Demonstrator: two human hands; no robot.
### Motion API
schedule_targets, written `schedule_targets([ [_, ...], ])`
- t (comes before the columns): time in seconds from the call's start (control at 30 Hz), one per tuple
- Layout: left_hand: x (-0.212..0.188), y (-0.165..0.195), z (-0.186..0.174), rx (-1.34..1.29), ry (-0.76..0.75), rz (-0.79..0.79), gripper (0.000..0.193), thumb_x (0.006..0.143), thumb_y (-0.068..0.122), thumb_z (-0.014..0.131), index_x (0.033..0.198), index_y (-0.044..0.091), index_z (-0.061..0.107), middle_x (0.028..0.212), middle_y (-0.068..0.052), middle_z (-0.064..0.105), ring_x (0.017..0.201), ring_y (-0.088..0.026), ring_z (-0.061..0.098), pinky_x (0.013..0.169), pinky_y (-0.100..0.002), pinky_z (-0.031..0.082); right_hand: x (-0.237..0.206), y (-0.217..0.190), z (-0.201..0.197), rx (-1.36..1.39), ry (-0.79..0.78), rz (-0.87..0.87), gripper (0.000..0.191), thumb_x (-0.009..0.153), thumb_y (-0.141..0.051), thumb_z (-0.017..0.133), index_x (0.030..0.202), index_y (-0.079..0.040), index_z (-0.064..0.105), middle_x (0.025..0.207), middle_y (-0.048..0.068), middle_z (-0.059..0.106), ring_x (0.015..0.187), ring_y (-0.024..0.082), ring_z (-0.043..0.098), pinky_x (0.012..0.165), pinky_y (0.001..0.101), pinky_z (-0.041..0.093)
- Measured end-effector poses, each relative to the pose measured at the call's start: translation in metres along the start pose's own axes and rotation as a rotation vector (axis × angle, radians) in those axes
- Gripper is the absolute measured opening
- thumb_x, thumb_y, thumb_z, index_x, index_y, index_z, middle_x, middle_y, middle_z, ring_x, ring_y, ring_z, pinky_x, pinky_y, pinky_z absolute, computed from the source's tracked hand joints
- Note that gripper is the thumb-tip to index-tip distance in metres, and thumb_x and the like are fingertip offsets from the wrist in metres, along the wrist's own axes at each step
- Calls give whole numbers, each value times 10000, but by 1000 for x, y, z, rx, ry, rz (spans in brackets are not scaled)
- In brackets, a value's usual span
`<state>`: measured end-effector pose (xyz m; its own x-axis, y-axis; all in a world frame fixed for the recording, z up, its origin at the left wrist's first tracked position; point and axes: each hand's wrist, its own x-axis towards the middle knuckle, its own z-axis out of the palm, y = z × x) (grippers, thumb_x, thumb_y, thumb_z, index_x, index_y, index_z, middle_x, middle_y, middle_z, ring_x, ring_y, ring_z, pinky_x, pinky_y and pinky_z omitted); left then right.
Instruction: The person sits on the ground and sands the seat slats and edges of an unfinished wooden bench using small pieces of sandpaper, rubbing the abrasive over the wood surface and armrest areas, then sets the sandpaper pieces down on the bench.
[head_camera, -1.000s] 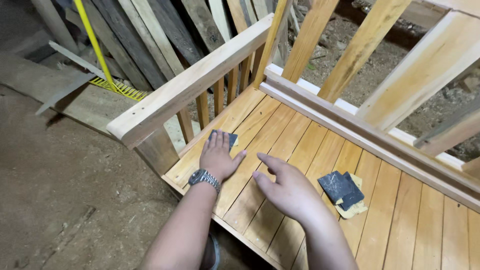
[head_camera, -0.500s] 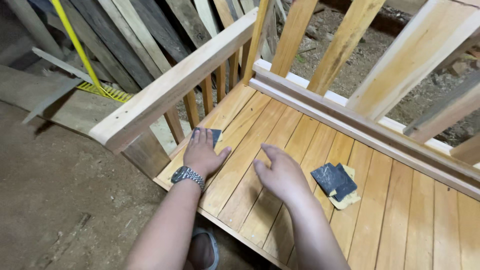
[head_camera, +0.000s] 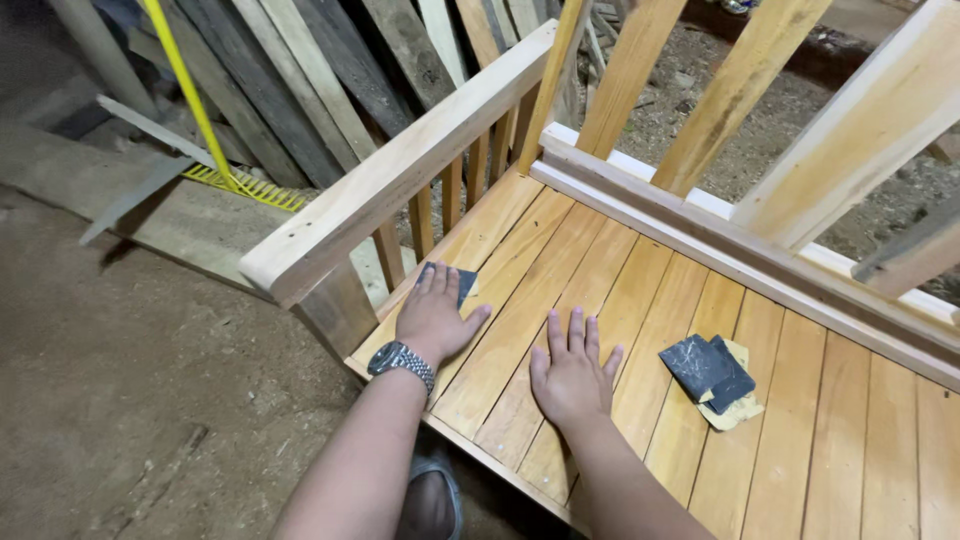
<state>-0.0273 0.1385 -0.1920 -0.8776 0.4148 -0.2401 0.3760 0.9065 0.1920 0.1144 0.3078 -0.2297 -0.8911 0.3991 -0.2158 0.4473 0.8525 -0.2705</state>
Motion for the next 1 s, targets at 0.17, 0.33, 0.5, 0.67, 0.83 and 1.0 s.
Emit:
schedule_targets([
  [0.17, -25, 0, 4, 10, -85, 37, 1006, 933, 741, 430, 1565, -27, 274, 1673, -206, 193, 1563, -311, 139, 1257, -351, 145, 13, -11, -9, -57, -42, -2, 700, 964, -507, 389, 1604, -271, 233, 1704, 78, 85, 1564, 310, 43, 1185, 673, 36],
  [0.33, -17, -4, -1, 49, -127, 119, 1098, 869, 769, 496, 1573, -23, 210, 1674, -218, 130, 1564, -320, 92, 1250, -367, 104, 19, -13, -13, -109, -68, -25, 715, 958, -492, 405, 1606, -256, 216, 1693, 110, 67, 1552, 348, 26, 1158, 696, 36],
  [0.5, 35, 12, -8, 21, -67, 71, 1153, 849, 796, 501, 1572, -38, 169, 1675, -206, 102, 1572, -314, 61, 1248, -377, 86, 22, -13, -10, -68, -61, 11, 731, 937, -493, 451, 1600, -266, 244, 1699, 92, 107, 1570, 320, 56, 1187, 677, 44],
  [0.67, 10, 9, -5, 10, -164, 133, 1148, 872, 792, 505, 1572, -66, 201, 1678, -245, 120, 1569, -330, 93, 1252, -353, 126, 29, -13, -12, -12, -29, 7, 766, 916, -501, 479, 1595, -236, 243, 1691, 81, 126, 1558, 305, 73, 1185, 658, 36],
  [0.83, 23, 6, 1, -7, -173, 136, 1106, 862, 777, 499, 1570, -29, 230, 1687, -198, 134, 1571, -299, 111, 1248, -349, 144, 29, -9, -9, 2, 16, 8, 805, 913, -506, 488, 1598, -166, 235, 1681, 94, 146, 1550, 294, 93, 1185, 642, 36],
  [1.0, 75, 26, -6, -50, -68, 73, 1112, 840, 776, 520, 1573, -8, 228, 1687, -169, 127, 1561, -289, 108, 1240, -357, 141, 26, -10, -7, -23, 0, 30, 796, 922, -517, 484, 1593, -170, 234, 1688, 87, 143, 1558, 279, 90, 1194, 638, 36],
])
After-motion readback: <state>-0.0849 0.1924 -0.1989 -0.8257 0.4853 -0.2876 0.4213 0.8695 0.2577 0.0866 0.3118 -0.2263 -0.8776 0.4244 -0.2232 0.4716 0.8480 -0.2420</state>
